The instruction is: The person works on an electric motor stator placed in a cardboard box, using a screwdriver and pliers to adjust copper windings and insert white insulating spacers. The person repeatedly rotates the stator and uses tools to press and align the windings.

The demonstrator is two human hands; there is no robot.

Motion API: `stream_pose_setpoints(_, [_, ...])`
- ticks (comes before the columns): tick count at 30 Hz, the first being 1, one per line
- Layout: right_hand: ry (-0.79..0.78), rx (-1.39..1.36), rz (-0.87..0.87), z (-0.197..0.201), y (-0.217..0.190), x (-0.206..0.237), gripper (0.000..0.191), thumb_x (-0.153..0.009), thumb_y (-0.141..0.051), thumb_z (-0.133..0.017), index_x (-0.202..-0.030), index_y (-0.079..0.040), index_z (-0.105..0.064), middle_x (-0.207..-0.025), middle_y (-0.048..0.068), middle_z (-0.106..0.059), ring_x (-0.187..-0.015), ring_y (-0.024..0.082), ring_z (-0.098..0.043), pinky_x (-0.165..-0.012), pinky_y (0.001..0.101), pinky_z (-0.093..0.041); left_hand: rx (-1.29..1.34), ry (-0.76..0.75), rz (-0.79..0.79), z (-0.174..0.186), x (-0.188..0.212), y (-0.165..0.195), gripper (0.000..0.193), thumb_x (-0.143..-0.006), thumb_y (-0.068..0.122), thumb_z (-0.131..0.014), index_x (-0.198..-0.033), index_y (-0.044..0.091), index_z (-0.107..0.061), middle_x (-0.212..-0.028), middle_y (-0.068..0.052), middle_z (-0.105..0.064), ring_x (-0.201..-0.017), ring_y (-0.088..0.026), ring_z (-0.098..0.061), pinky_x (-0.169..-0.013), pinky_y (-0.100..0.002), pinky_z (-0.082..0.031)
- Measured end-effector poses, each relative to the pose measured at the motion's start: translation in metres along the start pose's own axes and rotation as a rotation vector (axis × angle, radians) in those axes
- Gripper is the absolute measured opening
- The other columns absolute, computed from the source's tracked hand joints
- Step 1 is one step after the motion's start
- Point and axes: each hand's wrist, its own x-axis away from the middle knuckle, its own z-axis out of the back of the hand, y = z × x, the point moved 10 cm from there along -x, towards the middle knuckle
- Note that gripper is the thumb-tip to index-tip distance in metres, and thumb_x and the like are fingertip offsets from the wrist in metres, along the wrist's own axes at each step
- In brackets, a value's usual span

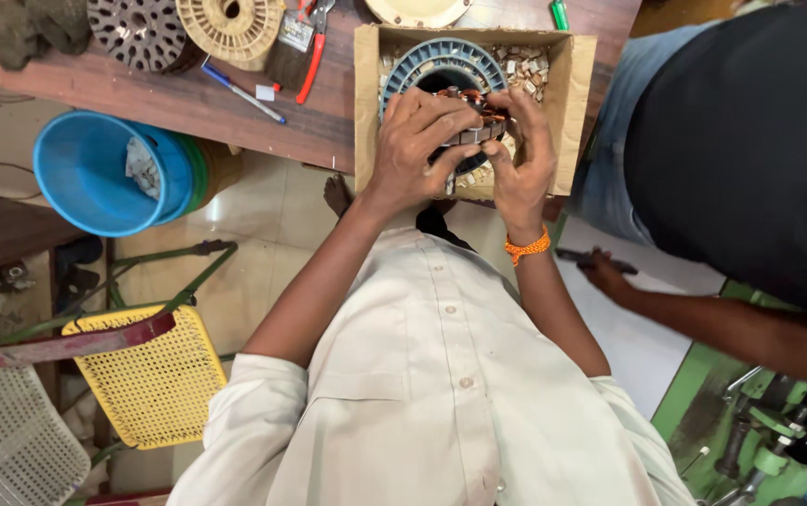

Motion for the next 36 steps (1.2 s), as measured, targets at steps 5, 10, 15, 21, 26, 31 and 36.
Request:
stream_pose_setpoints(5, [0.052,0.005,0.030,-0.003,0.001,0.004,0.063,-0.103,-0.041,-0.075,-0.150,-0.006,-0.050,-0.146,0.012,-0.062,-0.140,0.025,-0.059,-0.122,0.0409,-0.050,0.053,0.023,0.013,-0.002,0.003,-0.006,0.031,-0.088,0.020,-0.083,-0.117,0.014,-0.074,-0.117,0.001,-0.074,-0.104,-0.022,-0.063,-0.094,-0.038,-0.045])
stream_pose_setpoints(10, [0.022,-0.059,0.138,0.001,0.006,0.005,0.058,-0.100,-0.045,-0.070,-0.141,-0.005,-0.058,-0.143,0.012,-0.062,-0.139,0.025,-0.059,-0.120,0.0412,-0.050,0.149,-0.067,-0.048,0.004,0.008,-0.015,0.061,-0.082,0.027,-0.089,-0.134,0.008,-0.064,-0.124,-0.004,-0.072,-0.107,-0.025,-0.064,-0.096,-0.040,-0.046])
stream_pose_setpoints(15, [0.287,0.024,-0.048,0.076,0.069,-0.028,0.037,-0.110,-0.036,-0.056,-0.124,-0.004,-0.069,-0.122,0.006,-0.074,-0.115,0.016,-0.070,-0.090,0.0285,-0.058,0.071,-0.095,0.003,0.004,0.011,-0.024,0.059,-0.082,0.001,-0.085,-0.135,0.010,-0.062,-0.123,-0.004,-0.072,-0.117,-0.024,-0.065,-0.100,-0.040,-0.047])
stream_pose_setpoints(21, [0.284,0.213,-0.213,0.146,0.144,-0.123,0.018,-0.104,-0.021,-0.066,-0.103,-0.003,-0.072,-0.095,0.003,-0.078,-0.086,0.014,-0.076,-0.071,0.0267,-0.059,-0.136,-0.138,-0.073,0.003,0.012,-0.011,0.056,-0.078,-0.005,-0.083,-0.129,0.011,-0.066,-0.121,-0.003,-0.074,-0.116,-0.024,-0.067,-0.094,-0.040,-0.048])
stream_pose_setpoints(26, [-0.011,0.664,-0.047,0.128,0.154,-0.159,0.017,-0.100,-0.021,-0.074,-0.101,-0.005,-0.074,-0.091,0.012,-0.077,-0.084,0.027,-0.075,-0.078,0.0409,-0.059,-0.052,-0.194,-0.012,0.002,0.009,-0.009,0.066,-0.081,0.004,-0.086,-0.141,0.012,-0.059,-0.135,-0.005,-0.065,-0.124,-0.029,-0.057,-0.106,-0.044,-0.046])
stream_pose_setpoints(31, [-0.343,1.083,-0.163,0.116,0.191,-0.173,0.025,-0.091,-0.036,-0.080,-0.104,-0.014,-0.081,-0.098,0.020,-0.073,-0.087,0.044,-0.067,-0.076,0.0509,-0.052,0.054,-0.061,0.070,0.021,0.013,-0.006,0.081,-0.082,0.019,-0.089,-0.150,0.013,-0.045,-0.151,-0.006,-0.051,-0.140,-0.035,-0.048,-0.122,-0.047,-0.038])
stream_pose_setpoints(36, [-0.241,0.709,-0.123,0.122,0.204,-0.176,0.023,-0.104,-0.022,-0.060,-0.113,-0.012,-0.079,-0.104,0.013,-0.077,-0.096,0.030,-0.073,-0.086,0.0443,-0.055,0.124,-0.088,0.139,0.018,0.015,-0.010,0.070,-0.089,0.020,-0.089,-0.147,0.014,-0.051,-0.148,-0.007,-0.058,-0.138,-0.031,-0.053,-0.121,-0.045,-0.043])
